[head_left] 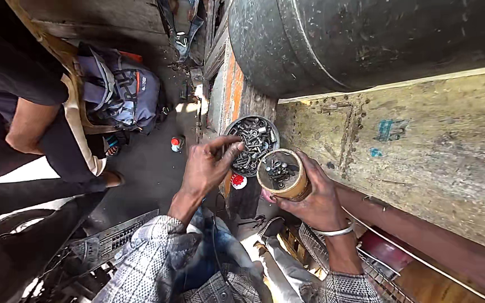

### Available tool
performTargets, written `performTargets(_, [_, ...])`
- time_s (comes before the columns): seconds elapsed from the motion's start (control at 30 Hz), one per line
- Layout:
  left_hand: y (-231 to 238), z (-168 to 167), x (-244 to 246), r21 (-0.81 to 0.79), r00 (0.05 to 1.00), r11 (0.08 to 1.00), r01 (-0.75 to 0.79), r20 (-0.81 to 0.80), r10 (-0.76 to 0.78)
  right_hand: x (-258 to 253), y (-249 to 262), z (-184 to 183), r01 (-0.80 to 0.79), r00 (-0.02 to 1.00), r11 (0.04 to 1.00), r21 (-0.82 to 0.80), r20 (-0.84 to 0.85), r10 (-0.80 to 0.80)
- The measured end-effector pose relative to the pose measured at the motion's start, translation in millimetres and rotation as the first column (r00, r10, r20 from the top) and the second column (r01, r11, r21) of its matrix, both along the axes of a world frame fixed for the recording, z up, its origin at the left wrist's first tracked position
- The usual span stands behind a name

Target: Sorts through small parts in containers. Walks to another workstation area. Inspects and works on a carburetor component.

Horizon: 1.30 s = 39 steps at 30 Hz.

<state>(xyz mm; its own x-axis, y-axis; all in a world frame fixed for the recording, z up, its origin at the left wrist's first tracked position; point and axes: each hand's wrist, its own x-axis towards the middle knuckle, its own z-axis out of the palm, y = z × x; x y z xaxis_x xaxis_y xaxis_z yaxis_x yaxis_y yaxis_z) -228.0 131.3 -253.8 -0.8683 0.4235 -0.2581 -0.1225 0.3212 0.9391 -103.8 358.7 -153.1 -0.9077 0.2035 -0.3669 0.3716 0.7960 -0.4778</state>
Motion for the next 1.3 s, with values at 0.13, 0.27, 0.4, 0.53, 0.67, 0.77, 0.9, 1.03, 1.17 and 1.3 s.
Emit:
performTargets(0.13, [4, 32, 15, 0.004, 0.991, 0.992, 0.127, 0.028, -0.127, -1, -7, 7, -0.002, 0.998, 1.0, -0.03, -0.069, 0.0])
performTargets(0.27, [9, 43, 20, 0.022, 0.989, 0.989, 0.144, -0.028, -0.143, 3, -15, 14, 0.002, 0.986, 0.994, -0.109, -0.163, -0.02])
performTargets(0.4, [3, 57, 20, 0.036, 0.987, 0.988, 0.152, -0.057, -0.15, 6, -20, 17, 0.014, 0.982, 0.983, -0.183, -0.183, -0.048])
performTargets(0.53, [-1, 59, 22, 0.064, 0.985, 0.986, 0.154, -0.091, -0.148, 9, -24, 20, 0.043, 0.982, 0.974, -0.221, -0.168, -0.082])
performTargets(0.67, [-4, 61, 23, 0.258, 0.984, 0.965, 0.046, 0.156, -0.088, 13, -29, 22, 0.044, 0.98, 0.976, -0.211, -0.181, -0.083])
performTargets(0.77, [-9, 44, 27, 0.561, 0.887, 0.81, -0.17, 0.445, -0.121, 17, -30, 25, 0.042, 0.977, 0.986, -0.162, -0.199, -0.074])
performTargets(0.9, [-19, 38, 37, 0.687, 0.79, 0.66, -0.303, 0.568, -0.229, 25, -31, 27, 0.034, 0.971, 0.985, -0.17, -0.227, -0.072])
performTargets(1.03, [-19, 45, 43, 0.761, 0.78, 0.58, -0.292, 0.54, -0.316, 32, -32, 28, 0.043, 0.969, 0.984, -0.172, -0.233, -0.083])
performTargets(1.17, [-19, 48, 48, 0.792, 0.791, 0.544, -0.277, 0.51, -0.339, 37, -33, 30, 0.035, 0.965, 0.985, -0.169, -0.252, -0.077])
performTargets(1.3, [-21, 53, 52, 0.795, 0.801, 0.538, -0.28, 0.502, -0.325, 40, -35, 32, 0.035, 0.964, 0.985, -0.168, -0.255, -0.077])
